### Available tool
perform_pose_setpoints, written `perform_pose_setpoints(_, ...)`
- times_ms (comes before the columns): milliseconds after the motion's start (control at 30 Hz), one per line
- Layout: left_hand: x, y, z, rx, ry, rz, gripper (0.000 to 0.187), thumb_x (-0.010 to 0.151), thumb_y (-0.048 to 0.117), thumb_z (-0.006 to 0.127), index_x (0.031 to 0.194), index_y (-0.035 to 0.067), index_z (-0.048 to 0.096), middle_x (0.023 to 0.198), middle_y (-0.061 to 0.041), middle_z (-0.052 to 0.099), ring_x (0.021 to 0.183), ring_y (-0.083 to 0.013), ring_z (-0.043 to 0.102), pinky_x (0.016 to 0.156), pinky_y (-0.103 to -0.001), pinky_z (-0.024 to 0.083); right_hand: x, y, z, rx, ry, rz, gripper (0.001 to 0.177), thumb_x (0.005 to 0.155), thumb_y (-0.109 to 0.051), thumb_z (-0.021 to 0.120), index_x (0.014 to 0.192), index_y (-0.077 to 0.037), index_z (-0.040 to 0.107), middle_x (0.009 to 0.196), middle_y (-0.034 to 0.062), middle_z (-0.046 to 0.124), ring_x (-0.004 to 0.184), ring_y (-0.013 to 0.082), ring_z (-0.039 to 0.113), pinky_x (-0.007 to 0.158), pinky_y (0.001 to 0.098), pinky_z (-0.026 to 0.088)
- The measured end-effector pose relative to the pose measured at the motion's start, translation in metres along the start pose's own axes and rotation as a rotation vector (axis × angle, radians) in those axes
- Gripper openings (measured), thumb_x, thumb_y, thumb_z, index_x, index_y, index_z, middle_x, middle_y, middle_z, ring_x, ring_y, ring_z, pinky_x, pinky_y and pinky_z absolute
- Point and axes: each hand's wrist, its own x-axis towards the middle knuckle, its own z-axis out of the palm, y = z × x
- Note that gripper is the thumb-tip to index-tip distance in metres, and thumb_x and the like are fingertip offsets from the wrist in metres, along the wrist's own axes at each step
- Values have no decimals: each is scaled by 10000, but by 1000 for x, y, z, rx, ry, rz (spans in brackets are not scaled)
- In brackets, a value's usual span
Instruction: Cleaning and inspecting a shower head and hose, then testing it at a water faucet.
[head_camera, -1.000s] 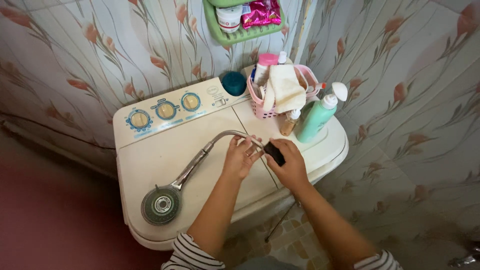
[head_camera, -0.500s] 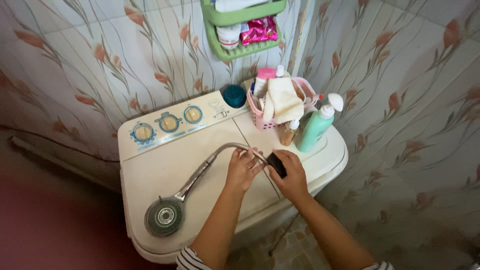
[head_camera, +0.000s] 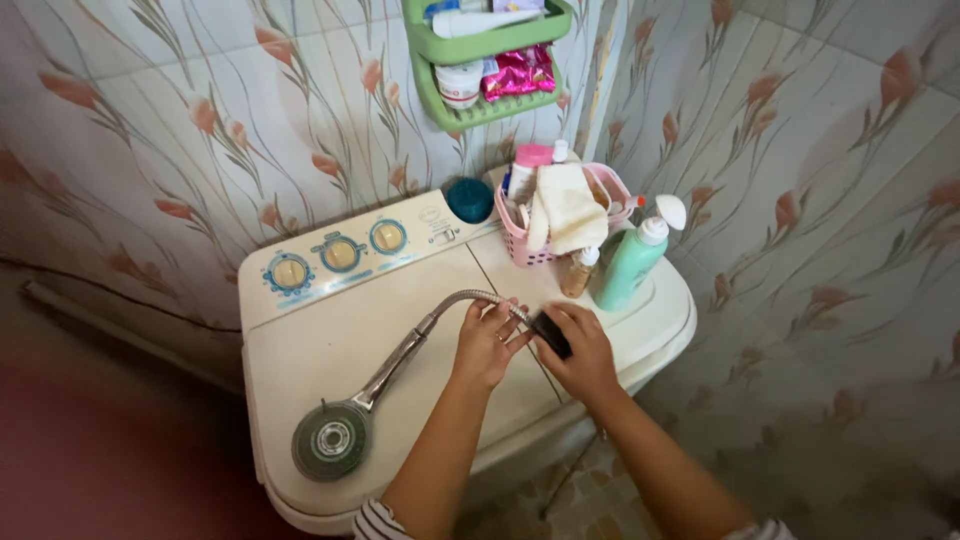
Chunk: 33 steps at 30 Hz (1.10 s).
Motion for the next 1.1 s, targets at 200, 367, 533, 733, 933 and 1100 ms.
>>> perform_pose_setpoints(200,19,-16,-20,-9,-85,3,272,977,91,651,1194,131,493,1170,-90,636,1031,-277,650,885,-511,566,36,-28,0,78,-28,-57,522,841,-159,807,1324,-54,640,1273,148,631,1140,356,628,976,418,519)
perform_pose_setpoints(367,-6,19,2,46,1,-30,255,937,111,656,1154,124,521,1123,-68,644,1039,-233,668,923,-579,589,-15,30,5,208,-38,174,471,885,-153,784,1324,-52,645,1260,135,654,1122,269,653,957,377,523)
perform_pose_setpoints(533,14,7,-18,75,-69,-85,293,949,133,684,1231,110,607,1079,-31,600,1030,-199,601,986,-603,591,-25,29,-10,360,-115,523,450,890,-131,757,1329,-73,674,1074,66,700,842,150,608,767,280,523)
perform_pose_setpoints(733,4,19,7,274,-72,-24,268,958,209,682,1113,31,556,1127,-143,696,1053,-293,745,899,-480,641,-18,22,-17,505,-93,726,456,928,-131,721,1375,-94,638,953,22,664,731,101,562,659,257,484)
perform_pose_setpoints(933,11,12,4,363,-32,67,255,945,181,694,1050,20,526,995,-151,721,942,-297,759,779,-431,681,-39,35,-8,546,-17,543,468,941,-138,733,1390,-65,626,1045,16,664,815,91,557,740,244,493)
perform_pose_setpoints(1100,14,11,3,373,35,100,264,943,209,711,1033,41,528,969,-136,718,935,-244,755,754,-406,674,-25,14,-26,609,-430,397,464,887,-196,740,1341,-126,668,1483,91,576,1130,178,675,936,312,559)
